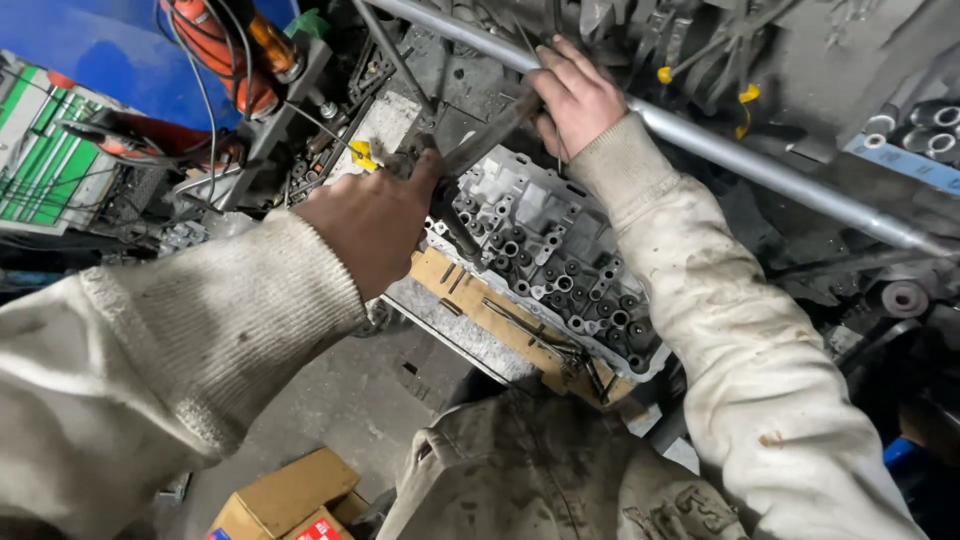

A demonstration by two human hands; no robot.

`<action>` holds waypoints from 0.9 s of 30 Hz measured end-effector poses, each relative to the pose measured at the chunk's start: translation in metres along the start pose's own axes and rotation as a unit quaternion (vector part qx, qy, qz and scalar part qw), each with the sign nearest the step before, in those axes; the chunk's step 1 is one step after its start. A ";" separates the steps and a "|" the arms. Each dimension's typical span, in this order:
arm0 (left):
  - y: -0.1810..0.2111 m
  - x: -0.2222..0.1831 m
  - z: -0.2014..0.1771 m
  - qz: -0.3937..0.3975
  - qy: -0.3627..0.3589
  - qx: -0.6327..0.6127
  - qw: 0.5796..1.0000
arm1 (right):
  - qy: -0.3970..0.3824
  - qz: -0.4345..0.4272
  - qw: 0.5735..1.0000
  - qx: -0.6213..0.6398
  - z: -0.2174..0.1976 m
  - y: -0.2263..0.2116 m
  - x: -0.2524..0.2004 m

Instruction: The person works on an engine cylinder head clamped to a workbench, using a long breaker bar to loosen and tighten fasteners on the valvetrain area. They reposition the long bar on the bench frame between operations and use a small tool to work on components inside the head.

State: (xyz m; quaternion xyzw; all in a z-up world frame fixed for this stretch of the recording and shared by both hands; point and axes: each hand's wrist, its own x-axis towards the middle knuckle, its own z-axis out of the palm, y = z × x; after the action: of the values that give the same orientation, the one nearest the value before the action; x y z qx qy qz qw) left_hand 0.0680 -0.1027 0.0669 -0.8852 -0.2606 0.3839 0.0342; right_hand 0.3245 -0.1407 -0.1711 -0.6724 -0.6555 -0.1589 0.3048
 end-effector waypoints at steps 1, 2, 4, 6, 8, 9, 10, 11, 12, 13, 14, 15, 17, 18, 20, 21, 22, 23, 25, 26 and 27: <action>0.000 0.001 0.003 -0.012 -0.008 0.001 1.000 | 0.003 -0.013 1.000 0.004 0.005 0.003 -0.002; 0.002 0.000 0.003 -0.014 -0.007 0.003 1.000 | 0.006 -0.013 1.000 0.004 -0.003 -0.002 -0.003; 0.004 -0.005 0.005 0.018 0.003 0.037 0.999 | 0.033 -0.024 0.999 0.003 -0.016 -0.018 -0.004; 0.001 -0.004 0.014 0.021 0.013 0.015 1.000 | 0.099 -0.004 0.995 0.032 -0.019 -0.045 -0.035; 0.002 -0.004 0.009 0.027 0.030 -0.010 0.999 | 0.163 0.008 0.985 0.054 0.007 -0.058 -0.076; 0.005 -0.008 0.007 0.018 0.013 -0.012 1.000 | 0.164 0.095 0.966 0.175 0.040 -0.064 -0.105; 0.008 -0.011 0.005 0.010 -0.004 -0.015 1.000 | 0.159 0.180 0.925 0.293 0.074 -0.070 -0.136; 0.007 -0.010 0.010 0.013 -0.010 -0.014 1.000 | 0.156 0.186 0.924 0.294 0.072 -0.094 -0.139; 0.006 -0.008 0.016 0.006 0.015 0.009 1.000 | 0.037 0.207 0.949 0.233 0.069 -0.117 -0.142; 0.007 -0.002 0.017 0.002 0.049 0.035 0.998 | -0.078 0.224 0.958 0.162 0.066 -0.131 -0.142; 0.008 -0.001 0.018 0.008 0.052 0.039 0.998 | -0.075 0.229 0.958 0.158 0.081 -0.137 -0.148; 0.008 -0.001 0.019 0.014 0.052 0.049 0.997 | -0.113 0.225 0.961 0.113 0.097 -0.142 -0.151; 0.010 -0.003 0.017 0.019 0.053 0.056 0.997 | -0.153 0.219 0.961 0.067 0.119 -0.149 -0.155; 0.013 -0.004 0.015 0.007 0.026 0.045 0.999 | -0.193 0.241 0.949 0.063 0.126 -0.151 -0.155; 0.011 -0.005 0.015 -0.009 0.000 0.030 1.000 | -0.233 0.256 0.936 0.061 0.139 -0.152 -0.154; 0.010 -0.002 0.018 0.001 0.005 0.039 0.999 | -0.223 0.249 0.941 0.046 0.146 -0.150 -0.158; 0.009 0.001 0.021 0.012 0.011 0.048 0.999 | -0.214 0.242 0.946 0.031 0.152 -0.148 -0.162; 0.012 -0.001 0.019 0.015 0.009 0.048 0.999 | -0.215 0.246 0.945 0.031 0.156 -0.148 -0.170; 0.015 -0.005 0.015 -0.005 0.005 0.012 1.000 | -0.086 0.223 0.971 0.002 0.163 -0.146 -0.183; 0.014 -0.003 0.017 -0.005 0.004 0.013 1.000 | -0.086 0.223 0.971 0.002 0.164 -0.145 -0.183; 0.014 -0.002 0.019 0.000 0.017 0.018 1.000 | -0.074 0.216 0.974 0.000 0.164 -0.146 -0.183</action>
State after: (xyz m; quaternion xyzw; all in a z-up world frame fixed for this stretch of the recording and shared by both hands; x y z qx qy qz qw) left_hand 0.0593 -0.1180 0.0511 -0.8906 -0.2531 0.3740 0.0548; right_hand 0.1351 -0.1890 -0.3794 -0.8080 -0.5158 -0.0392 0.2821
